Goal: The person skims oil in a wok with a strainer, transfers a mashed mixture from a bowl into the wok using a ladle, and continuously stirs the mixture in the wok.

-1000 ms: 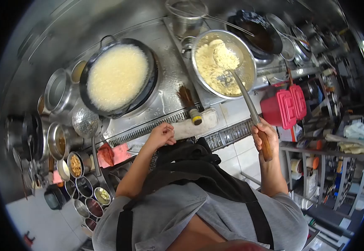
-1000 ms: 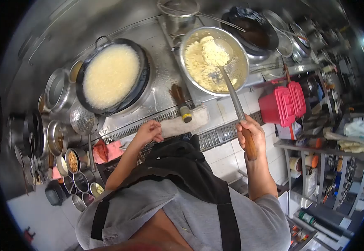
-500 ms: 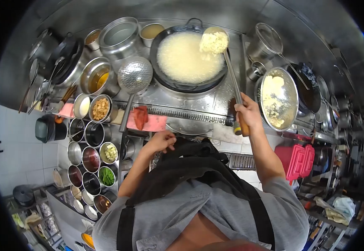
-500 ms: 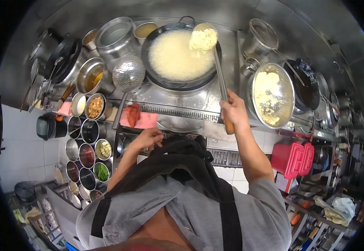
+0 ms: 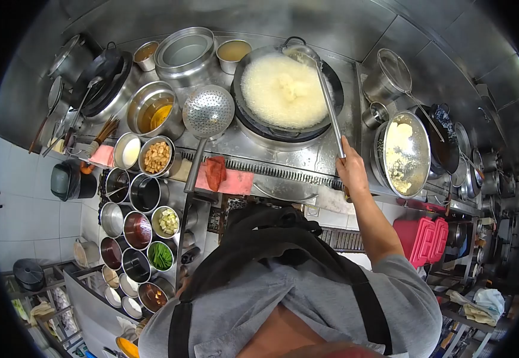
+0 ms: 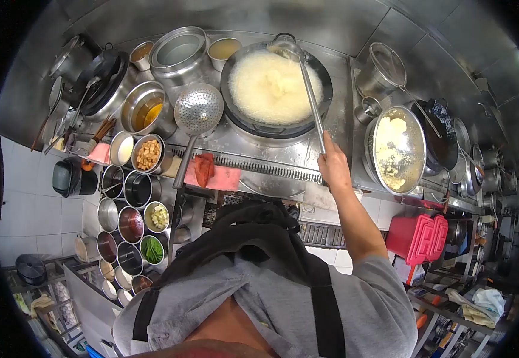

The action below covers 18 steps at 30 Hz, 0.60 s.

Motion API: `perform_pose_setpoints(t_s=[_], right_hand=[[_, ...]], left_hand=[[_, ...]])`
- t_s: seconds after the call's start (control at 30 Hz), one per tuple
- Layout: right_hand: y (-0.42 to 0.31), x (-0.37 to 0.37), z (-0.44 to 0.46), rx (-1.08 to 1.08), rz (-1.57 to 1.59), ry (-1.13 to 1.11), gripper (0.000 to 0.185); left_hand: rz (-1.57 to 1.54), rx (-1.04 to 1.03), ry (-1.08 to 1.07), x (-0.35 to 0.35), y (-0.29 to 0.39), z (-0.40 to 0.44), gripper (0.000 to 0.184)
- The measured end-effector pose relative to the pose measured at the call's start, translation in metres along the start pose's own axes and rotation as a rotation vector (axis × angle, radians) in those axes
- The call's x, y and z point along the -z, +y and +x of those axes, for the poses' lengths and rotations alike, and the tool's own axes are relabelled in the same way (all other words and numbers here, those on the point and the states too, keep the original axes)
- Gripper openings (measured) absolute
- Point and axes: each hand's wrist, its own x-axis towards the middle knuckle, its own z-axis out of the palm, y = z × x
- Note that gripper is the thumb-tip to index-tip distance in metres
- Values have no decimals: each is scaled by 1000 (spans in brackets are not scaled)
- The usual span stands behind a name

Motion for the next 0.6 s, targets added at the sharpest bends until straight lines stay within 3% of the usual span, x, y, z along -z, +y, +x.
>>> perform_pose_setpoints(t_s=[0.1,0.17,0.43,0.57,0.6], right_hand=[[14,-7,-3,-72,-65,-135,64],[38,-22,5,-66,-149,-338,61],[10,-3,9,-10,-68,-233,61],[23,-22,8,-70,-186,-357,64],[27,-23,5,-31,-152,-280,64]], left_hand=[[-9,-24,-2,2,10,2,27],[9,-57,-4,12,29,19,28],[-25,-156,5,62,159,94,29],[59,-172,-44,58,172,94,29],[86,-176,-53,55,168,92,29]])
